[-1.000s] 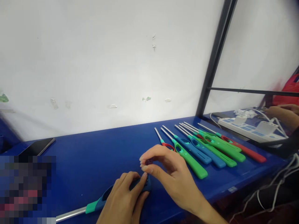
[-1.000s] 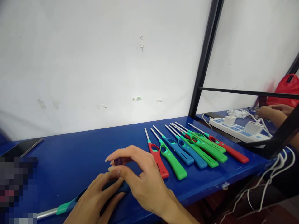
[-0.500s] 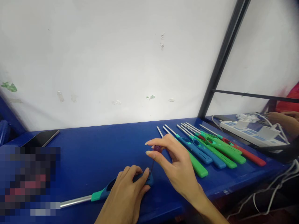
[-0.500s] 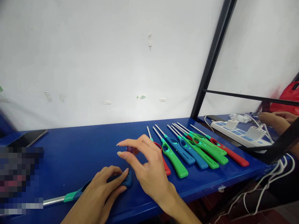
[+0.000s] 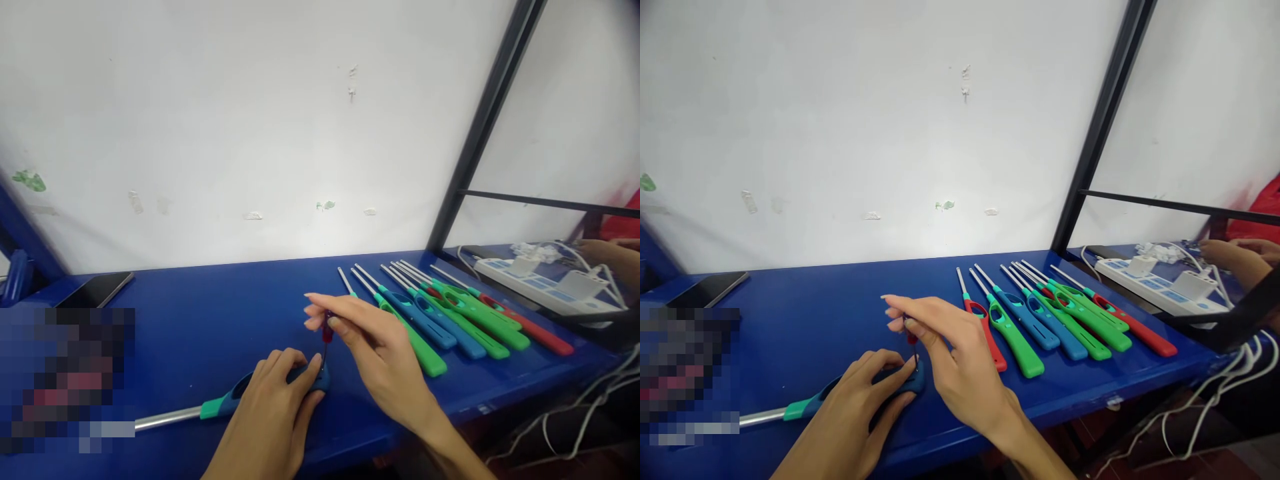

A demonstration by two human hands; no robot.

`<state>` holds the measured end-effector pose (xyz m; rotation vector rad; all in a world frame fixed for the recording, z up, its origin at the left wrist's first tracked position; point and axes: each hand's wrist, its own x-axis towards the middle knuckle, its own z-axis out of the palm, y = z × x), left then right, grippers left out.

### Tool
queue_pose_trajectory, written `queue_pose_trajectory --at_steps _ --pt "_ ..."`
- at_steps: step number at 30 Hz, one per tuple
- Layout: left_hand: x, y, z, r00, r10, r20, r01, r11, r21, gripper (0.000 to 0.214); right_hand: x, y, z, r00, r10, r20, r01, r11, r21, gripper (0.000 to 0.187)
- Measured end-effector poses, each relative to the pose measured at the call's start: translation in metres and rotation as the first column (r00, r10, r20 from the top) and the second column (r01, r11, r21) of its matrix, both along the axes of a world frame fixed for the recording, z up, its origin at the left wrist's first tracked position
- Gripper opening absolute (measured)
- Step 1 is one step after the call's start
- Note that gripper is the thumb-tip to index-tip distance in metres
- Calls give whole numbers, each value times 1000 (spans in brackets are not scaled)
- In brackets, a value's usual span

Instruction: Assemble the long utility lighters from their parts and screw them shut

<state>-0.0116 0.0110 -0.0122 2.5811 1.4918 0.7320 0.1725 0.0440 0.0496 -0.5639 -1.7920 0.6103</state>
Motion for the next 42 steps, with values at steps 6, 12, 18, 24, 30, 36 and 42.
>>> queue_pose_trajectory --at_steps 6,12,18,24,30,36,42 --pt "0 0 -1 1000 1 8 -2 1000 16 40 1 0 2 990 -142 25 140 987 77 26" --pt "1 -2 1 1000 7 10 -7 1000 6 37 -1 0 4 997 -80 16 79 997 18 26" --pt "1 -1 0 1000 3 -4 -3 1000 -1 41 4 1 4 1000 12 16 -12 999 -38 35" --pt "2 -1 4 1000 5 -1 -5 1000 2 38 3 -2 6 996 -77 38 76 996 41 29" --pt "2 -2 2 1000 5 8 -5 1000 14 38 1 -3 5 999 -49 -5 49 999 7 23" --pt "2 -2 4 1000 -2 -9 2 1000 6 40 2 0 3 998 -41 42 41 999 -9 30" --pt "2 -2 3 1000 8 -6 -8 999 31 40 5 2 4 984 -179 0 178 983 52 18"
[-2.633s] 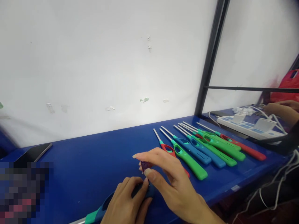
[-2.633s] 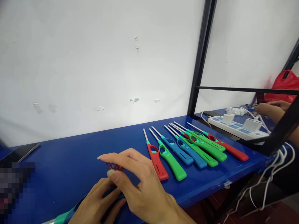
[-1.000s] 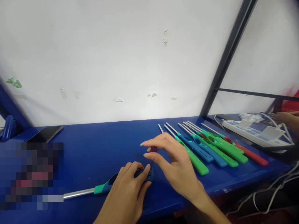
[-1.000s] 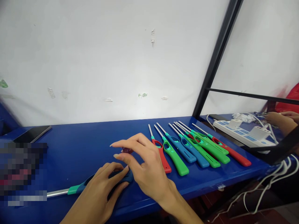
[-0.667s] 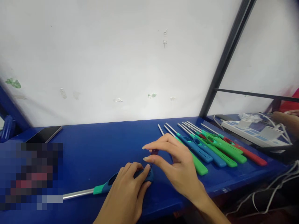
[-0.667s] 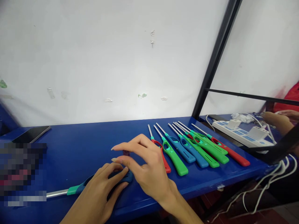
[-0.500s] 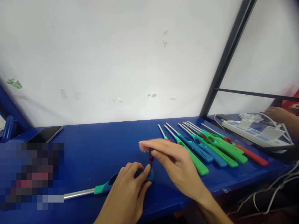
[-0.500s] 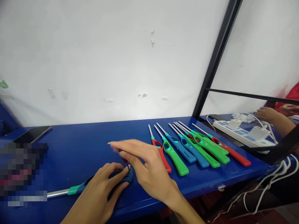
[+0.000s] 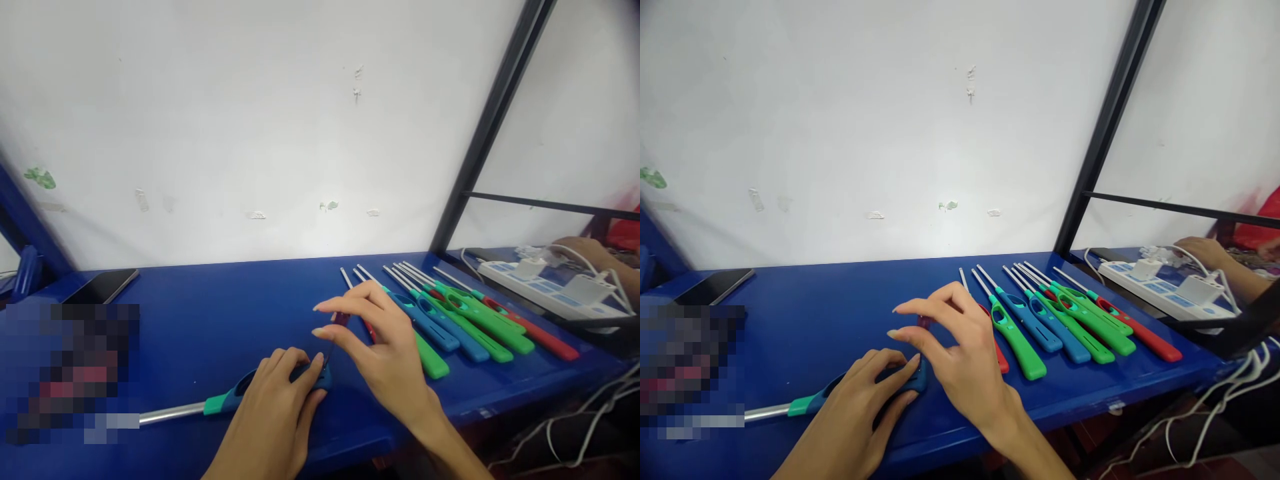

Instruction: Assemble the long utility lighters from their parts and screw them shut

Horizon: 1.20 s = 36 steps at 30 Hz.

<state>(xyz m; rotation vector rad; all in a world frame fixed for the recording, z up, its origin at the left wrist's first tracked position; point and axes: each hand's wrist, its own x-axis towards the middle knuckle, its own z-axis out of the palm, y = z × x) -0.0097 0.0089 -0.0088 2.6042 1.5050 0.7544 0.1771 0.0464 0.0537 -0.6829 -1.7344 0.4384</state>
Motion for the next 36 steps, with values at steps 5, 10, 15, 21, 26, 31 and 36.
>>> queue_pose_trajectory --at_steps 5,10,15,21,26,31,36 --pt "0 0 1 1000 -7 -5 7 1000 -17 39 0 -1 1 979 196 51 -193 980 -47 37" --pt "0 0 1 1000 -4 -9 4 1000 -5 40 -3 -4 -1 997 45 68 -48 998 50 29" --pt "0 0 0 1000 -4 -18 4 1000 7 40 0 -2 -1 992 123 18 -121 990 -71 32" --pt "0 0 0 999 11 -34 -11 1000 9 40 1 -5 2 992 123 34 -120 990 -78 29" --pt "0 0 2 1000 -9 -22 9 1000 -6 40 -2 -8 0 995 97 -14 -98 995 -31 24" --pt "0 0 3 1000 -9 -27 9 1000 -7 40 0 -8 0 991 123 61 -122 992 -24 36" --pt "0 1 3 1000 -14 -28 14 1000 8 39 -2 -8 -1 994 109 22 -109 994 18 30"
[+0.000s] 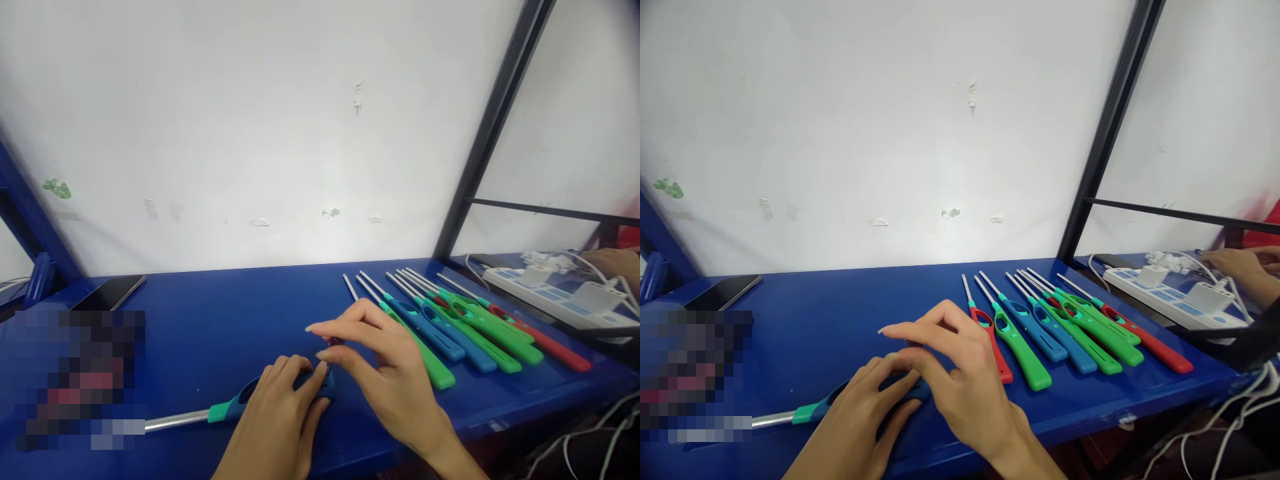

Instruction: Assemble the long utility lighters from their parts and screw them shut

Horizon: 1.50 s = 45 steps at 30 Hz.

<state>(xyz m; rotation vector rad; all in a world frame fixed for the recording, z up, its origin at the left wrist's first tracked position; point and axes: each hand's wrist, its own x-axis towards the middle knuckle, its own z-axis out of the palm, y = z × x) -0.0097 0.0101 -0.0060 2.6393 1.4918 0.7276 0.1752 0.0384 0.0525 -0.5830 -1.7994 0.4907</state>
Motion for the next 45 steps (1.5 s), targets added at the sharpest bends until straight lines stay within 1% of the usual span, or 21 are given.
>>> queue_pose_trajectory --at_steps 2,3,5,8,9,12,14,17,19,22,24,28,29,32,34,35,37,39,41,43,45 --pt "0 0 -1 1000 -2 -2 2 1000 10 39 -1 0 -1 995 -99 -11 99 993 65 28" --pt "0 -1 -1 1000 1 -5 -1 1000 14 39 -1 0 0 994 -106 5 105 992 71 29" --pt "0 -1 -1 1000 6 -12 -5 1000 23 39 1 -1 0 999 -20 49 19 1000 20 35" --pt "0 0 0 1000 0 -11 0 999 36 40 0 -1 0 995 102 -1 -102 994 -46 36" --pt "0 1 0 1000 -4 -12 4 999 37 41 -1 -1 0 996 86 -26 -87 996 -34 32" --pt "-1 2 0 999 -6 -40 7 999 34 40 -4 -2 -2 995 -85 -47 87 995 40 21" --pt "-1 3 -2 998 0 -56 3 999 47 41 -3 -2 -1 989 -145 -15 146 988 47 23" --pt "-1 3 -4 998 3 -59 1 997 73 43 2 1 0 999 -15 39 18 997 -73 37" --pt "-1 3 -5 998 3 -57 2 997 83 43 2 4 0 999 53 -1 -53 991 -122 37" --pt "-1 4 -4 998 8 -57 -2 995 97 41 -1 6 -2 998 -42 -42 39 997 -63 27" --pt "-2 4 -5 998 6 -59 1 994 109 41 -1 4 -1 996 -85 -8 84 996 -40 29" --pt "-3 4 -6 998 4 -57 3 992 125 42 1 1 0 997 66 49 -59 991 -120 41" --pt "-3 4 -7 999 5 -53 1 993 122 42 1 1 0 997 70 37 -65 991 -121 40" --pt "-2 3 -5 999 6 -50 -1 994 108 41 0 3 -3 997 -70 -26 69 997 -45 28" --pt "-2 3 -5 999 7 -53 -2 995 101 41 0 4 -4 991 -132 -18 132 991 -17 28" --pt "-2 3 -5 998 8 -55 -3 995 96 41 0 4 -4 993 -115 5 115 993 -28 30" --pt "-3 3 -6 998 11 -56 -7 997 75 42 2 3 -3 998 -6 55 11 997 -81 38" --pt "-4 2 -7 999 15 -50 -13 999 45 42 3 2 -2 996 80 47 -75 991 -110 43" --pt "-5 1 -7 999 12 -42 -12 1000 20 42 0 2 -3 999 40 9 -39 996 -77 37" --pt "-5 0 -6 999 10 -41 -10 1000 1 43 -4 2 -4 997 -71 -19 70 997 -17 30" --pt "-4 0 -4 998 14 -53 -15 1000 -14 43 -5 4 -4 994 -112 -8 112 994 -1 31"
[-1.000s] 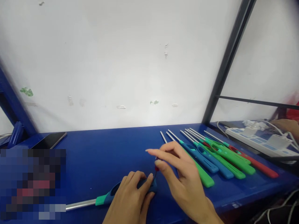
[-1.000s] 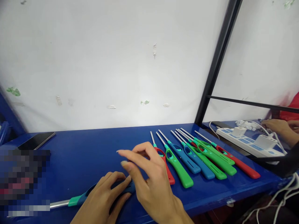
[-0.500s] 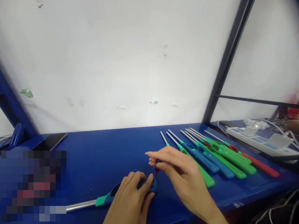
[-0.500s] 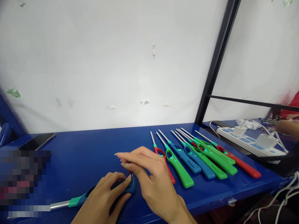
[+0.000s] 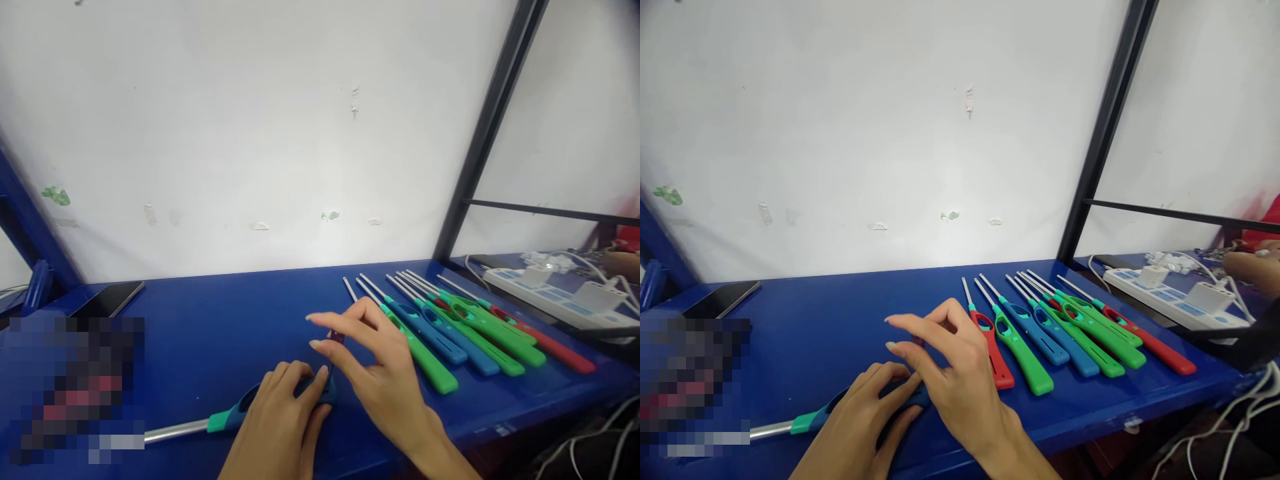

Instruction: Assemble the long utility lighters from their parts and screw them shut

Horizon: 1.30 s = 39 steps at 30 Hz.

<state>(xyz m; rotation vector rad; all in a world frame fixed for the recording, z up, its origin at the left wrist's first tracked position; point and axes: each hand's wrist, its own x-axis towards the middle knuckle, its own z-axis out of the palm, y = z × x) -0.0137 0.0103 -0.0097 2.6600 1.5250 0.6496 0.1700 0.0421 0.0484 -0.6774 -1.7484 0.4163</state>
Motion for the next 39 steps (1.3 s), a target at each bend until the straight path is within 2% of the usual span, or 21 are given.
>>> queue_pose_trajectory --at_steps 3,5,6,9,11,14,16,18,20,22,25,27,30,34,37,39 --pt "3 0 2 1000 7 -12 -6 1000 4 43 3 2 1 990 133 35 -130 988 -85 40" --pt "4 1 3 1000 3 -6 -2 1000 25 43 5 3 0 982 191 17 -189 978 -86 41" --pt "4 1 3 1000 2 -2 -2 999 36 43 6 3 0 986 166 2 -166 984 -64 38" --pt "3 1 3 1000 3 -3 -3 999 48 43 5 2 -1 1000 -20 -22 20 1000 -12 22" --pt "3 0 4 1000 2 -9 -1 999 42 43 6 0 -1 998 -64 3 64 998 -21 24" --pt "4 0 5 1000 -7 -7 7 1000 28 42 8 -3 0 992 103 75 -96 991 -90 41" --pt "6 0 6 1000 -11 2 11 1000 17 41 8 -4 1 975 210 72 -202 973 -109 45" --pt "7 0 6 1000 -13 7 13 1000 2 42 5 -4 0 982 182 43 -179 981 -75 39" --pt "7 0 6 1000 -14 7 14 1000 -4 42 2 -3 0 998 56 24 -56 998 -19 30" --pt "7 0 7 1000 -12 4 12 1000 0 42 1 -3 0 999 -15 35 15 1000 2 32" --pt "6 -1 7 1000 -7 12 7 1000 21 41 6 -4 2 993 93 78 -87 993 -76 38" --pt "6 -1 7 1000 -12 18 11 1000 29 41 8 -4 3 987 145 74 -137 985 -109 36" --pt "6 0 6 1000 -17 15 16 999 36 42 5 -5 3 998 36 56 -33 998 -51 24" --pt "4 0 2 1000 -11 9 10 999 47 41 6 -5 4 996 -69 51 66 996 58 23" --pt "2 -1 -1 1000 -5 19 4 997 76 40 19 -4 8 977 -211 -39 215 964 159 16" --pt "1 -1 -2 1000 -15 16 13 996 91 40 29 1 8 946 -307 -102 321 930 180 12"
